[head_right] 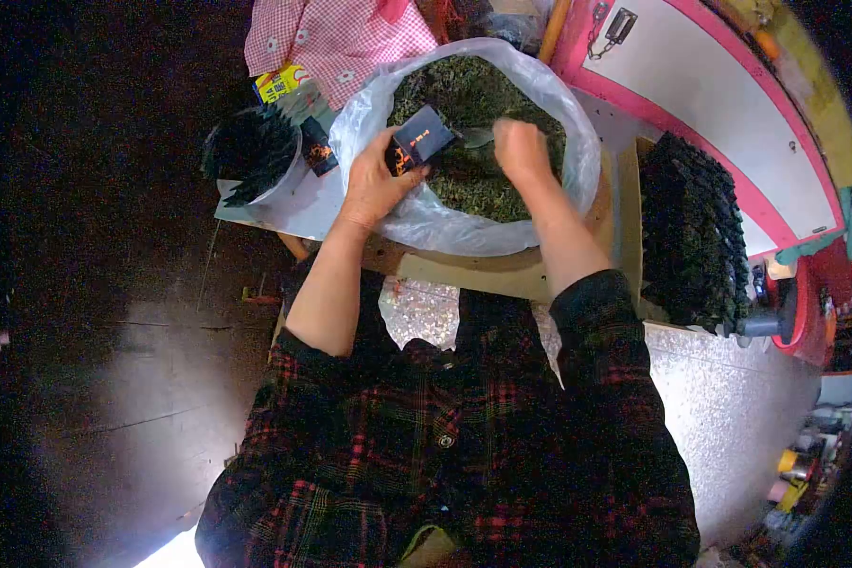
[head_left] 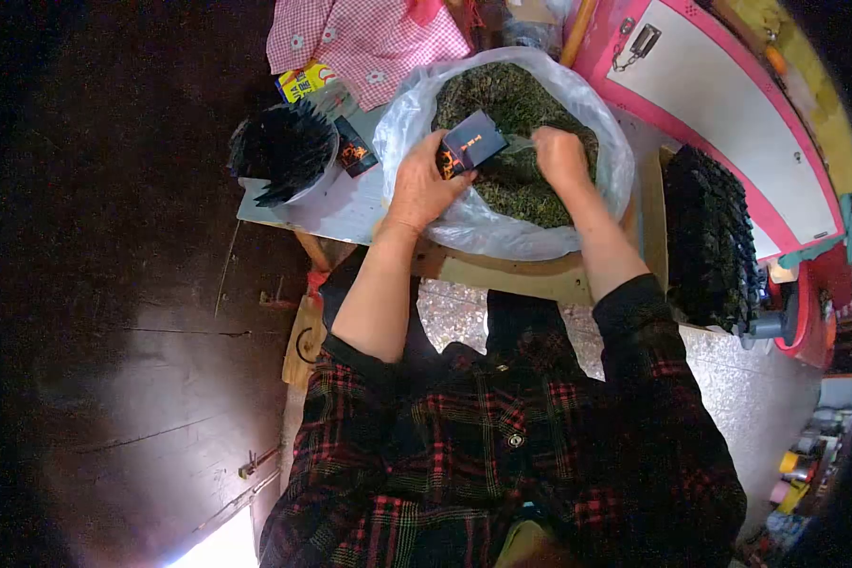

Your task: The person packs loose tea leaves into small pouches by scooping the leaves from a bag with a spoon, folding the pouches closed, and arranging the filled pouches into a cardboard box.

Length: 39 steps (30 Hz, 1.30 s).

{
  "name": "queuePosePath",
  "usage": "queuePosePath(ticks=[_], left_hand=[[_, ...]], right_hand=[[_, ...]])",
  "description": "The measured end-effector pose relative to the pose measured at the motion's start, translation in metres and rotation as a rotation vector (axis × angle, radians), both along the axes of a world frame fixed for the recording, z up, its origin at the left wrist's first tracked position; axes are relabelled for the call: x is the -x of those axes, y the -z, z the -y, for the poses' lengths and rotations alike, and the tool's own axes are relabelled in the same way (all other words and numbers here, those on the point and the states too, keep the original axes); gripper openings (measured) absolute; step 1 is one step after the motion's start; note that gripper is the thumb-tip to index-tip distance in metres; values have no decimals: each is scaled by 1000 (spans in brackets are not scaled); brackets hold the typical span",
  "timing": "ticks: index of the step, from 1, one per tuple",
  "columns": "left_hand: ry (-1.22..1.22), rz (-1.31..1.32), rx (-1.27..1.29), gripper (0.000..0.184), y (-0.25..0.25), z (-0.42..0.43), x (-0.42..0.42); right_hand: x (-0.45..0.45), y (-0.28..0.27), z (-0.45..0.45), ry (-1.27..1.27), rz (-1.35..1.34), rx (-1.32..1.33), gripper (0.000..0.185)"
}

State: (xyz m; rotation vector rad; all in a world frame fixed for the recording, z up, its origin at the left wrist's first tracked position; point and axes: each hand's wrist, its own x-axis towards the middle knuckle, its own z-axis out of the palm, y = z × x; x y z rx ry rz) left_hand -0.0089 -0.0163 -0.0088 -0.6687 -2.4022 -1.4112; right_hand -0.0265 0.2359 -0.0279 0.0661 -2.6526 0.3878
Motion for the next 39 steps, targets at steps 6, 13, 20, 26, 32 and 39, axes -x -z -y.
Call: queuePosePath(ticks=[6,13,20,26,32,39], left_hand=[[12,72,7,61,-6,1,-2],[0,39,7,62,-1,1,0],[13,57,-20,61,-3,2,-3],[-7,47,36,67,-1,2,-1],[-6,48,42,68,1,3,-1],[6,43,-51,66,-1,1,-1]], right_hand=[[2,2,24,-168,8,503,19],[-20,-40,2,31,186,960,21],[-25,-75,-10,10,104,1118,21],[-36,-99,11,-116,144,1078,19],[-32,-83,35,-254,-100,436,18],[-52,-107,66,-372,-217,183,12]])
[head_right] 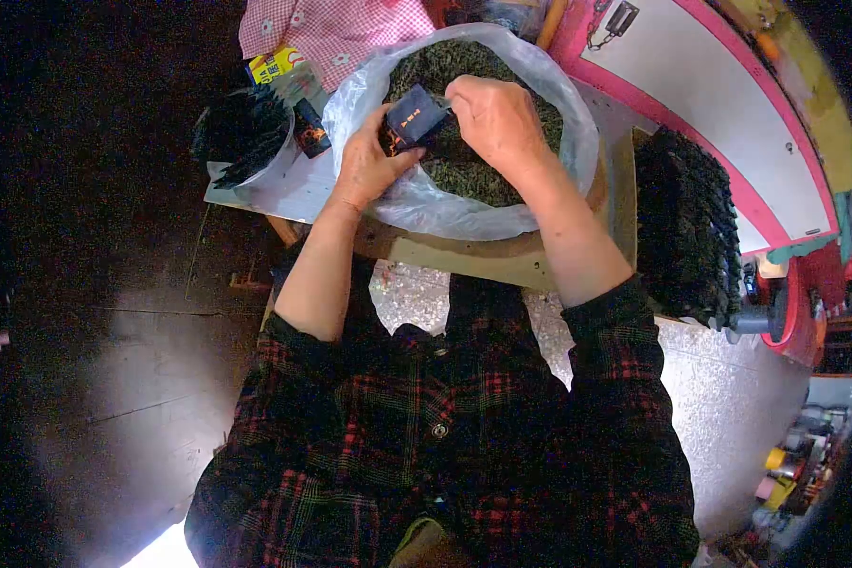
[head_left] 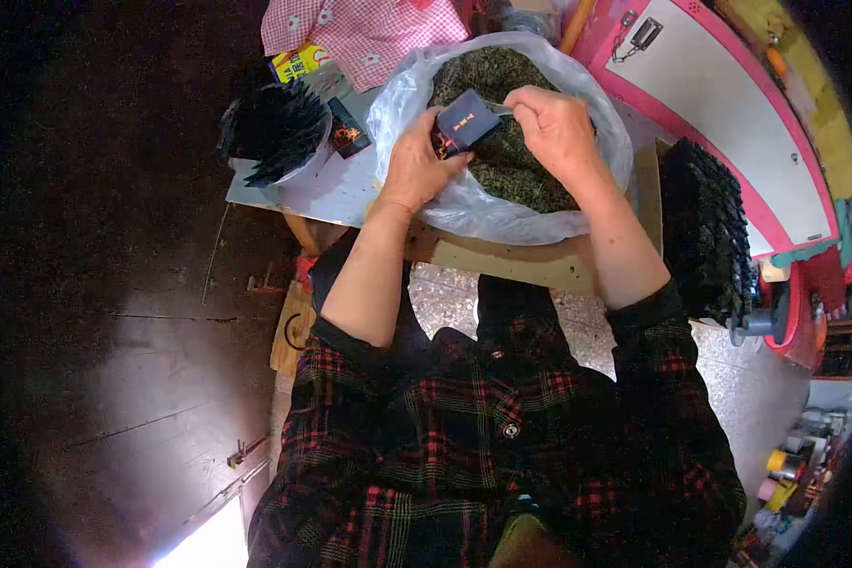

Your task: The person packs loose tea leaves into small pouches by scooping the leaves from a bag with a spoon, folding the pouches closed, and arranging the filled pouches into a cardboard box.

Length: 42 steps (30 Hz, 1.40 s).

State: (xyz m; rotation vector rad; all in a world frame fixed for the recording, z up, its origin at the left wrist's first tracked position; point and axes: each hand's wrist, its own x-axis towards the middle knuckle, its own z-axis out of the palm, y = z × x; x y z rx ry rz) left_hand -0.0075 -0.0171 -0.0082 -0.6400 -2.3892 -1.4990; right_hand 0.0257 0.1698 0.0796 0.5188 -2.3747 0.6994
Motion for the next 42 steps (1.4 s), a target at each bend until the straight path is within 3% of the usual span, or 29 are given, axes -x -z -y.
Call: queuePosePath(ticks=[10,12,20,23,29,32,38,42], left_hand=[[-72,-30,-101,68,-13,-18,-4],[-115,-148,-80,74,-11,-22,-2],[-55,-68,-177,78,-8,-21,-1],[-58,-89,-192,78,-12,-20,-3],[-36,-91,-242,78,-15,-18,-7],[-51,-95,-239,77,-14,-18,-7],[-36,-105,-233,76,-13,-14,-7],[-39,-67,-222,74,-11,-12,-4]], right_hand=[[-6,-20,6,-59,-182,-150,11],[-6,-23,7,-61,-173,-158,11],[-6,-26,20,-112,-156,-172,11],[-5,-28,28,-147,-194,-170,0],[-9,-38,28,-103,-119,-313,10],[-12,-44,22,-73,-228,-313,12],[-12,-42,1,-9,-307,-175,15],[-11,-22,-21,150,-238,71,17]])
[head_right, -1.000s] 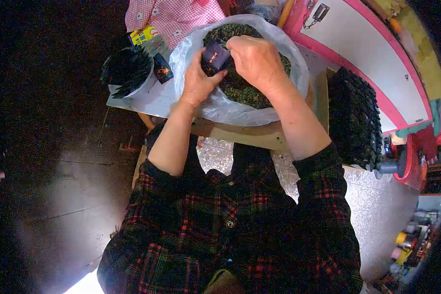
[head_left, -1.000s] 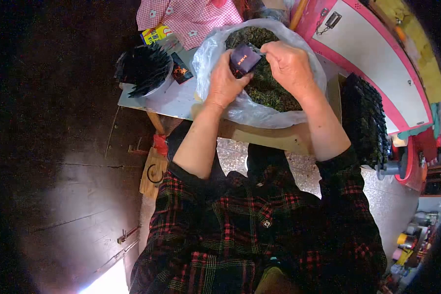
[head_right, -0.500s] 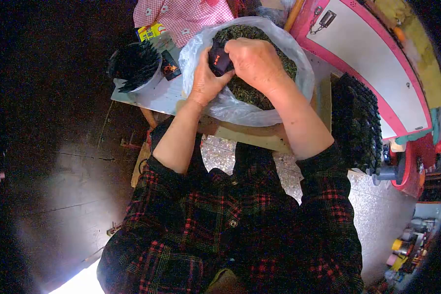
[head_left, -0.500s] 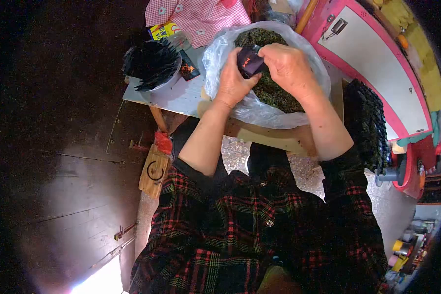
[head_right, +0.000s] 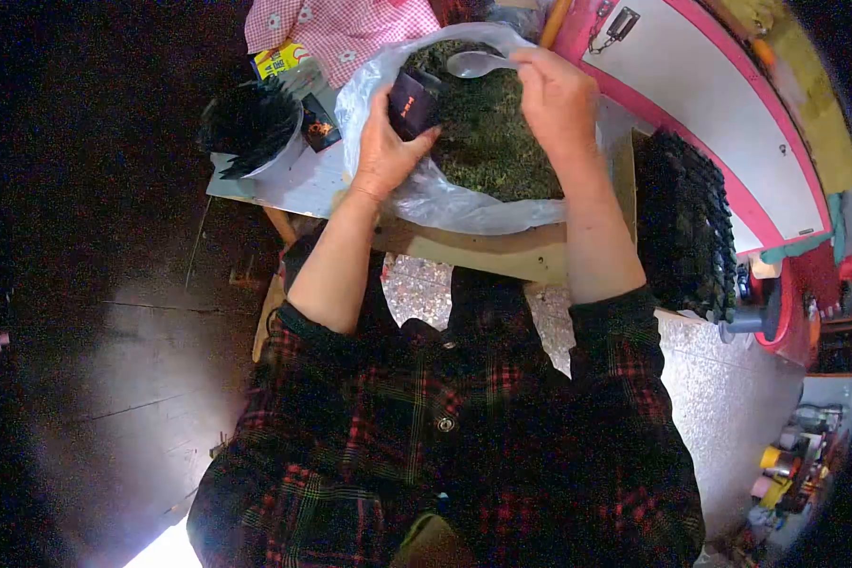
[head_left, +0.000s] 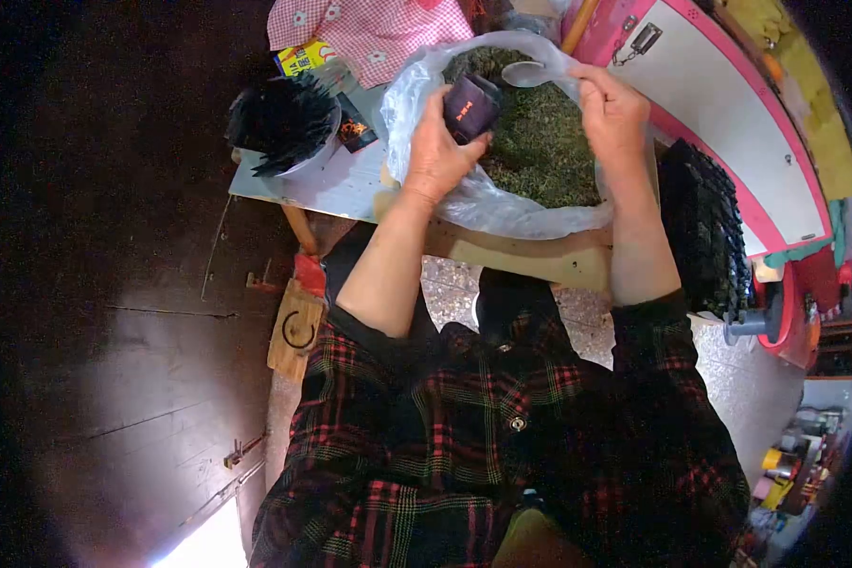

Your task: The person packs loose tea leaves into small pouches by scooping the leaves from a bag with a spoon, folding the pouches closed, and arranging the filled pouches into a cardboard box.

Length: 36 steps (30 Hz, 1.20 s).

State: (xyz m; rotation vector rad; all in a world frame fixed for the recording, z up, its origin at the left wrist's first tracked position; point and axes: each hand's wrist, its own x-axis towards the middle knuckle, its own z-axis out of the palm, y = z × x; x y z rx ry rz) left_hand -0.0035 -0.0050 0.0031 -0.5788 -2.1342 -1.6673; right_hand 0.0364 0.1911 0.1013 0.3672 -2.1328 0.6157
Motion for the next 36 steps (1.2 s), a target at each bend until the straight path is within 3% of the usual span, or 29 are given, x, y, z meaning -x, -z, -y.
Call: queuePosePath(ticks=[2,6,9,11,15,17,20,27,32,35,36], left_hand=[[-7,3,7,75,-2,2,-2],[-36,-1,49,75,2,1,1],[-15,10,39,75,0,3,1],[-20,31,32,75,0,1,1],[-23,24,55,75,3,3,2],[-17,29,67,75,4,3,3],[-15,-2,61,74,5,1,4],[-23,-24,86,74,5,1,1],[11,50,74,74,2,0,-1],[6,21,85,74,10,-1,4],[6,21,86,74,8,-1,3]], right_hand=[[14,29,-20,111,142,44,19],[37,105,-37,238,453,-312,16],[38,125,-18,28,414,-63,17],[44,130,-17,64,515,38,18],[45,115,-26,145,636,172,19],[44,109,-35,147,559,150,20],[34,80,-38,118,693,641,23],[26,27,-41,-72,594,863,20],[24,3,-29,-193,591,834,19],[20,1,-8,-105,604,662,20],[19,3,0,-81,492,478,20]])
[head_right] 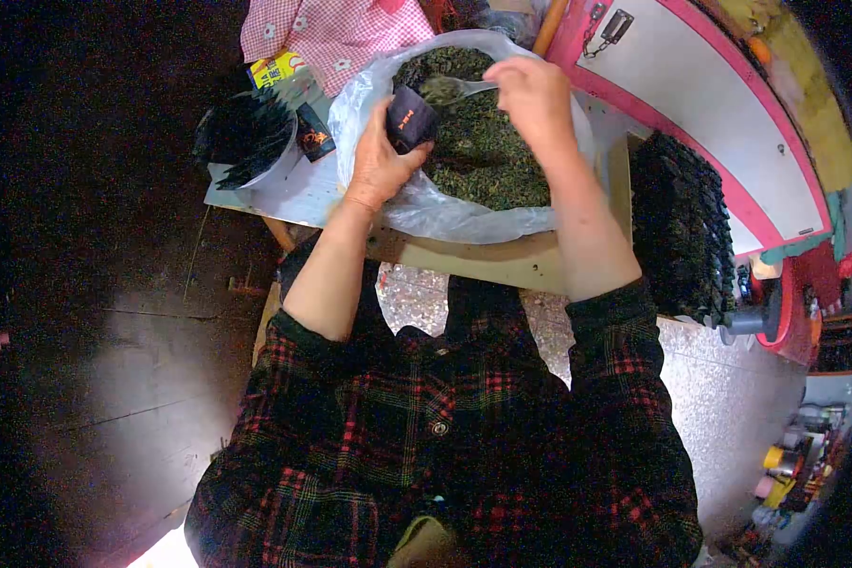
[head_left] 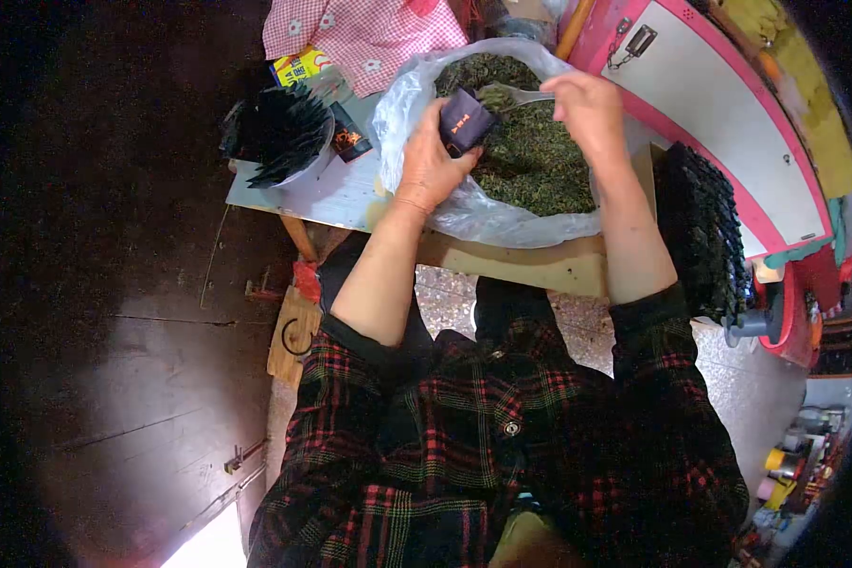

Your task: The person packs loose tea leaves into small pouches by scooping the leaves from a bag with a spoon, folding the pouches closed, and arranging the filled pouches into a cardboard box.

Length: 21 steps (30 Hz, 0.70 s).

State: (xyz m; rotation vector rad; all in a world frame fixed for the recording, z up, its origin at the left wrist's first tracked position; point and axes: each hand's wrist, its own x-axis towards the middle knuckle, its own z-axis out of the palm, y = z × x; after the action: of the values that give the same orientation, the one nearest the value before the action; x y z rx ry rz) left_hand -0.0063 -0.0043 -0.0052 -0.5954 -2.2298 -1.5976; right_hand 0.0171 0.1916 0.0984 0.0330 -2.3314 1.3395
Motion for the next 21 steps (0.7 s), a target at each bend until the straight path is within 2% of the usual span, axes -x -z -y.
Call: queuePosePath(ticks=[1,2,4,8,11,13,14,15,17,19,21], left_hand=[[2,-5,1,74,-1,0,-1],[5,-10,2,75,-2,0,-2],[-7,-32,16,75,-1,0,-1],[16,1,-13,74,-6,1,-3],[2,-10,-23,74,-1,0,0],[7,4,-29,75,2,0,2],[12,18,-35,75,3,0,3],[10,16,-38,75,3,-1,3],[-7,8,-46,75,3,-1,1],[-19,-30,-25,76,2,-1,1],[-31,-64,-3,77,-1,0,-3]], right_hand=[[-1,2,7,6,-118,-181,21],[-5,2,13,23,-118,-291,20],[-11,4,26,-36,-376,-495,16],[-21,-2,35,-155,-537,-757,8],[-25,-6,31,-43,-573,-799,8],[-17,-1,18,12,-680,-583,14],[-17,3,9,101,-562,-500,14],[-15,11,-2,99,-565,-501,14],[-3,37,-27,211,-295,-304,15],[2,78,-52,236,-233,-407,17],[1,103,-56,154,45,-657,19]])
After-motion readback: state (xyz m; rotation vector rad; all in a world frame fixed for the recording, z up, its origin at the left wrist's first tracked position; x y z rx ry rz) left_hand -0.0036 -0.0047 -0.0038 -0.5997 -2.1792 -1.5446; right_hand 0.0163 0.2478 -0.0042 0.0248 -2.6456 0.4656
